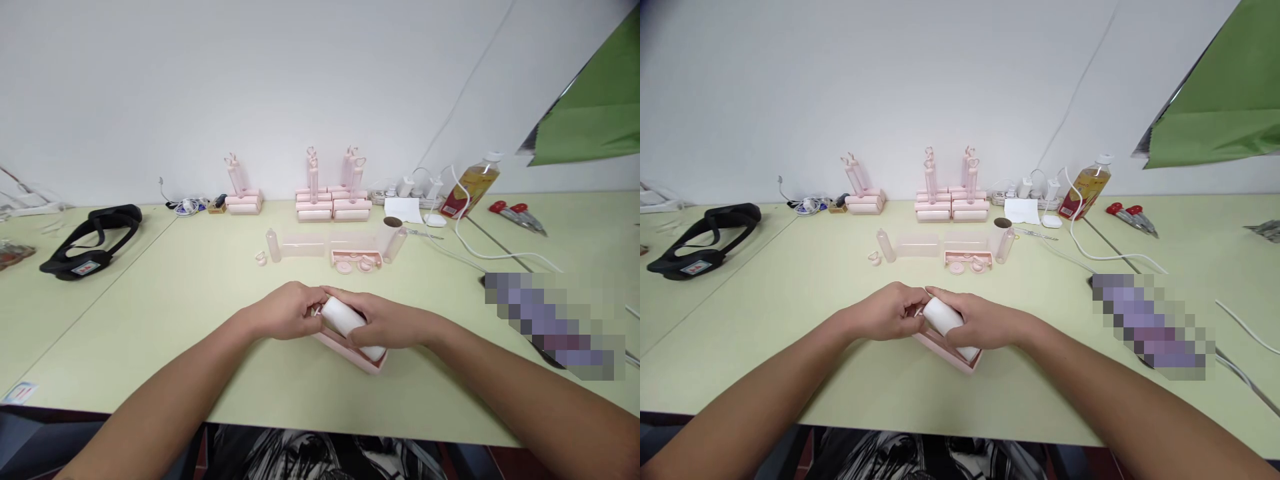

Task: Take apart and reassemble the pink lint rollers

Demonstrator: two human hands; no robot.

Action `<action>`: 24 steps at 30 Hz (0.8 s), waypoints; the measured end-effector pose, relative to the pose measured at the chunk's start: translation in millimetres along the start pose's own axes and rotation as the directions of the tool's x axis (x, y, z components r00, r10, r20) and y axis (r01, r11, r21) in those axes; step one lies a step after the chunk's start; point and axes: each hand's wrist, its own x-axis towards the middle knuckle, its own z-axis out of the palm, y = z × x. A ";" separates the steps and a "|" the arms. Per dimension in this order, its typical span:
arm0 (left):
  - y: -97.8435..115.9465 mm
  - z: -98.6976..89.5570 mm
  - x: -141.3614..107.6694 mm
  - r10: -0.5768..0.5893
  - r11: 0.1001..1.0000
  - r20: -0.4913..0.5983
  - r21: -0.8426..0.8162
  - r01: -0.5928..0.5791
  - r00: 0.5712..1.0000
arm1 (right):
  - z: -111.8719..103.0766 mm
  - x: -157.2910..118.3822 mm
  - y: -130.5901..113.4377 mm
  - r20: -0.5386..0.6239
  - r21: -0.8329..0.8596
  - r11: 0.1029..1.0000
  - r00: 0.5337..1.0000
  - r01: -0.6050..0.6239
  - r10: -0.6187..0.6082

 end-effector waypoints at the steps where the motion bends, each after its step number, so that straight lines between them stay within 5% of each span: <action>1: 0.0 0.0 -0.2 0.007 1.000 0.001 -0.002 -0.007 1.000 | -0.3 0.6 -1.1 0.009 -0.007 1.000 1.000 0.009 -0.009; 17: -1.9 -2.4 -4.0 -0.016 0.987 0.063 -0.162 0.026 0.998 | -2.2 1.9 -8.5 0.135 -0.129 0.991 0.990 0.044 -0.026; 24: -6.0 -3.1 -4.8 -0.022 0.973 -0.012 -0.230 0.019 1.000 | 4.0 -0.5 -2.8 0.072 0.003 0.999 0.996 0.045 -0.045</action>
